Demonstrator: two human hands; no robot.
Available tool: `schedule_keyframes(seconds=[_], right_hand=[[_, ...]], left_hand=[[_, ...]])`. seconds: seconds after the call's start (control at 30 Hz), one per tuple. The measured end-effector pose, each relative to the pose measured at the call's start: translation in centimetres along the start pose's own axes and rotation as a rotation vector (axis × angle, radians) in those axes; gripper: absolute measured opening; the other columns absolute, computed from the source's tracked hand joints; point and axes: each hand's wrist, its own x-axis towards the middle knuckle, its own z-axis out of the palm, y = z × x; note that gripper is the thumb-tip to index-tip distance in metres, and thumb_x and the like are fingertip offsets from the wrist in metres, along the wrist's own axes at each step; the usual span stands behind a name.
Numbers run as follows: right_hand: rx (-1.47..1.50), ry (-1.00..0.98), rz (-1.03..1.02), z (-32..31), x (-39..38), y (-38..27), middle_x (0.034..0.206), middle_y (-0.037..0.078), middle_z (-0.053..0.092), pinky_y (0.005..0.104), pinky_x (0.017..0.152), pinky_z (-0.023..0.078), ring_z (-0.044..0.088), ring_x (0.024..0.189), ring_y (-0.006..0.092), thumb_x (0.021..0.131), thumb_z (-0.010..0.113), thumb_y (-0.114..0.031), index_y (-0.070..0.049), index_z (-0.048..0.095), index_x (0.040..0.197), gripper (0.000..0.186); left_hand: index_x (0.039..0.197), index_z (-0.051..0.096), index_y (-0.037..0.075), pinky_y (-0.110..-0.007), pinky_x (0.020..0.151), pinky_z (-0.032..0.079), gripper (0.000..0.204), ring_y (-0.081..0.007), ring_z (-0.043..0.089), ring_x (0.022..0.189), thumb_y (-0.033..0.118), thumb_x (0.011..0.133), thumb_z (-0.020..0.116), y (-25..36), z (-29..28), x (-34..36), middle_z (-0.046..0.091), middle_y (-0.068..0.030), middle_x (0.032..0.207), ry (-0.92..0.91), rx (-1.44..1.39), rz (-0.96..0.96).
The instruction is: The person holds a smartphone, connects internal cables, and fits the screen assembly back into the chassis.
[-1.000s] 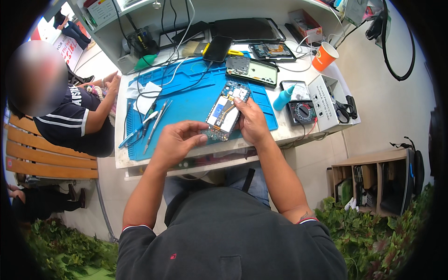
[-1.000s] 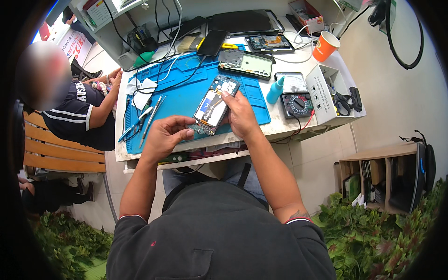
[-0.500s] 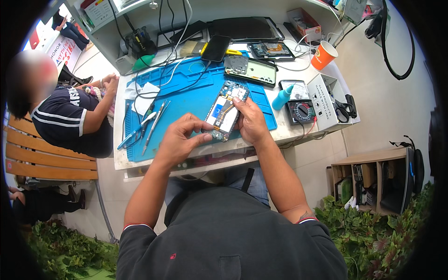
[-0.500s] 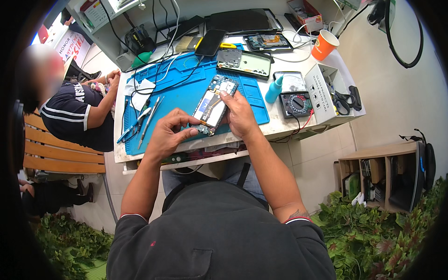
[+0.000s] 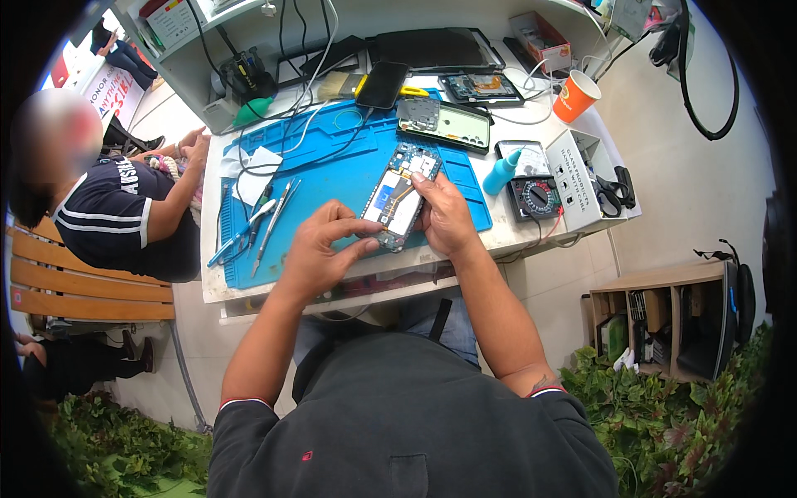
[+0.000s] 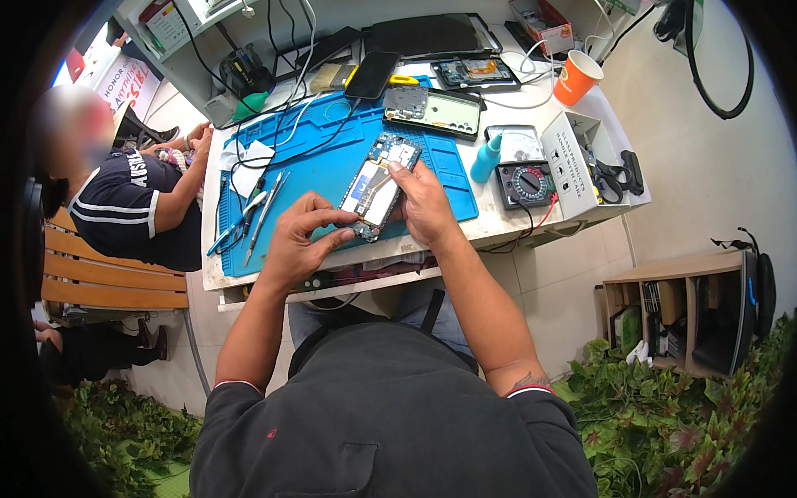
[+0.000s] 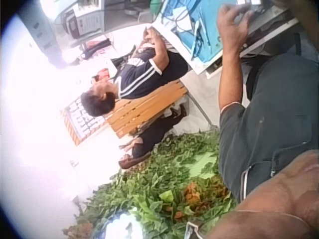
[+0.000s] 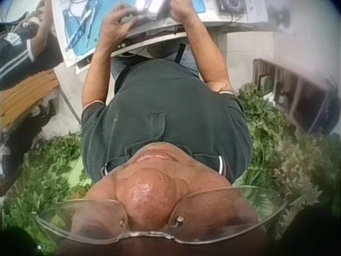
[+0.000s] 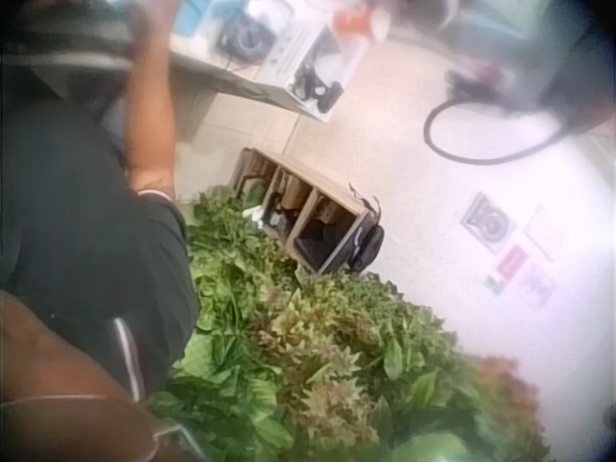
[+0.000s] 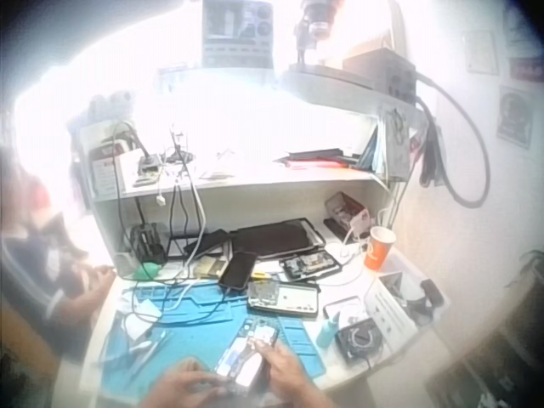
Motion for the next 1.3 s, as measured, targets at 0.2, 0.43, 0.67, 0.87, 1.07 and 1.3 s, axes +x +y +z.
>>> schedule_keyframes(seconds=[0.2,0.43,0.67,0.87,1.07,1.3], right_hand=[[0.001,0.003,0.007,-0.2,0.1,0.1,0.111,0.009,0.070,0.0358,0.076,0.066,0.074,0.094,0.0184,0.110,0.052,-0.023,-0.004,0.054,0.128,0.026],[-0.003,-0.015,0.001,-0.3,0.2,0.3,0.111,0.009,0.070,0.0354,0.075,0.066,0.075,0.094,0.0182,0.110,0.052,-0.023,-0.005,0.054,0.129,0.027],[-0.019,0.001,-0.003,0.1,0.0,0.0,0.110,0.009,0.070,0.0352,0.073,0.067,0.075,0.092,0.0180,0.110,0.052,-0.023,-0.004,0.055,0.128,0.026],[-0.015,-0.006,-0.009,0.1,0.0,0.1,0.110,0.009,0.070,0.0346,0.074,0.067,0.075,0.092,0.0174,0.109,0.052,-0.022,-0.004,0.055,0.127,0.026],[-0.031,-0.003,-0.005,-0.1,0.1,0.2,0.111,0.009,0.070,0.0343,0.076,0.067,0.075,0.093,0.0173,0.109,0.052,-0.022,-0.004,0.055,0.128,0.026],[-0.058,0.013,-0.029,0.1,0.2,0.5,0.110,0.008,0.070,0.0368,0.068,0.067,0.074,0.090,0.0172,0.109,0.053,-0.025,-0.004,0.054,0.129,0.029]], left_hand=[[0.110,0.082,0.010,-0.030,0.071,0.048,0.030,-0.0162,0.058,0.081,0.009,0.080,0.087,0.4,-0.5,0.2,0.062,-0.0036,0.086,-0.048,-0.015,0.004],[0.108,0.082,0.012,-0.032,0.069,0.048,0.030,-0.0188,0.059,0.078,0.009,0.079,0.087,0.3,0.2,0.0,0.060,-0.0046,0.085,-0.023,0.004,0.029],[0.108,0.082,0.013,-0.032,0.063,0.046,0.036,-0.0189,0.058,0.074,0.008,0.073,0.091,0.7,0.1,-0.3,0.059,-0.0045,0.082,0.027,0.107,0.134],[0.101,0.082,0.014,-0.031,0.057,0.045,0.035,-0.0167,0.057,0.071,0.005,0.068,0.093,0.0,0.6,-0.8,0.059,-0.0038,0.082,0.077,0.192,0.294],[0.096,0.082,0.013,-0.030,0.058,0.047,0.030,-0.0174,0.060,0.073,0.004,0.070,0.092,-0.1,1.2,-0.8,0.060,-0.0037,0.082,0.106,0.203,0.347],[0.095,0.082,0.010,-0.029,0.059,0.045,0.022,-0.0151,0.060,0.071,0.003,0.075,0.088,0.2,1.7,-1.0,0.064,-0.0046,0.081,0.114,0.102,0.166]])
